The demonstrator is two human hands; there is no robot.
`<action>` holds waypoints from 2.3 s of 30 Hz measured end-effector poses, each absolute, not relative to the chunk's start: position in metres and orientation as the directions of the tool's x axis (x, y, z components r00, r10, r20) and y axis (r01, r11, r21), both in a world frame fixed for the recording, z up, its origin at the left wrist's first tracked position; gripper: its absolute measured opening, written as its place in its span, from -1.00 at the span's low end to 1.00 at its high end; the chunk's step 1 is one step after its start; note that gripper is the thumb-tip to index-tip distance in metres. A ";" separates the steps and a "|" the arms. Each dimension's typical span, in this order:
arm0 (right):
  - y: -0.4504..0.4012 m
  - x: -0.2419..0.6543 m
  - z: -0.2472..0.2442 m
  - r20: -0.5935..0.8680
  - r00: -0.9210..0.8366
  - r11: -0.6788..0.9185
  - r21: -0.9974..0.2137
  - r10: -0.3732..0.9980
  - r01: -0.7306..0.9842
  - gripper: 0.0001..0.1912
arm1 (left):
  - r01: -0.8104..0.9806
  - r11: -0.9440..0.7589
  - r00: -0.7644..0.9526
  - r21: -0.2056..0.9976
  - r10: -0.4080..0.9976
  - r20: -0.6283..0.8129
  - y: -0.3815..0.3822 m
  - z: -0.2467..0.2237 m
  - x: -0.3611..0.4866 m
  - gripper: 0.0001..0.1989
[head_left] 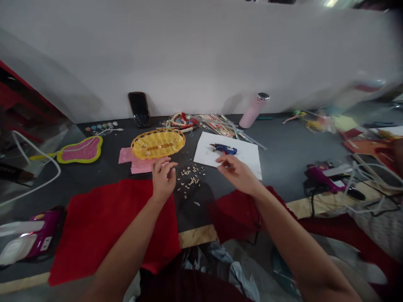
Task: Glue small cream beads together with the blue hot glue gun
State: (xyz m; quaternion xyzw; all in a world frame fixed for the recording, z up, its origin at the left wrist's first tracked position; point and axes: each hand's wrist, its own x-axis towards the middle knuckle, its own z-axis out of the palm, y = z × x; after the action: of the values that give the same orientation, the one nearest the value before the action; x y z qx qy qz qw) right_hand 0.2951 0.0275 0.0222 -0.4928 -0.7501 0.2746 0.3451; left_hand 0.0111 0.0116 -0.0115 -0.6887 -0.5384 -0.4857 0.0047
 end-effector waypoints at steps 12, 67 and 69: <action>-0.038 0.380 0.021 -0.014 -0.036 0.024 -0.492 0.999 0.870 -0.74 | 0.764 -0.383 -0.033 0.519 0.781 0.624 0.016 -0.020 0.012 -0.83; 0.073 0.369 0.037 -0.130 0.177 -0.193 -0.122 0.976 0.974 -0.49 | 0.736 -0.631 0.624 0.246 0.773 0.115 0.040 -0.003 0.107 -0.59; 0.070 0.369 0.045 -0.133 0.181 -0.197 -0.126 0.975 0.972 -0.51 | 0.721 -0.648 0.658 0.243 0.751 0.051 0.048 0.001 0.120 -0.45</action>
State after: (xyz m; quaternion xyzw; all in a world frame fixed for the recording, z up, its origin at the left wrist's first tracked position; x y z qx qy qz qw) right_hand 0.3689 0.0698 0.0447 -0.7683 -0.6335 0.0917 0.0064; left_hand 0.1195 0.0480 0.0011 -0.9049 -0.4068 -0.0738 -0.1013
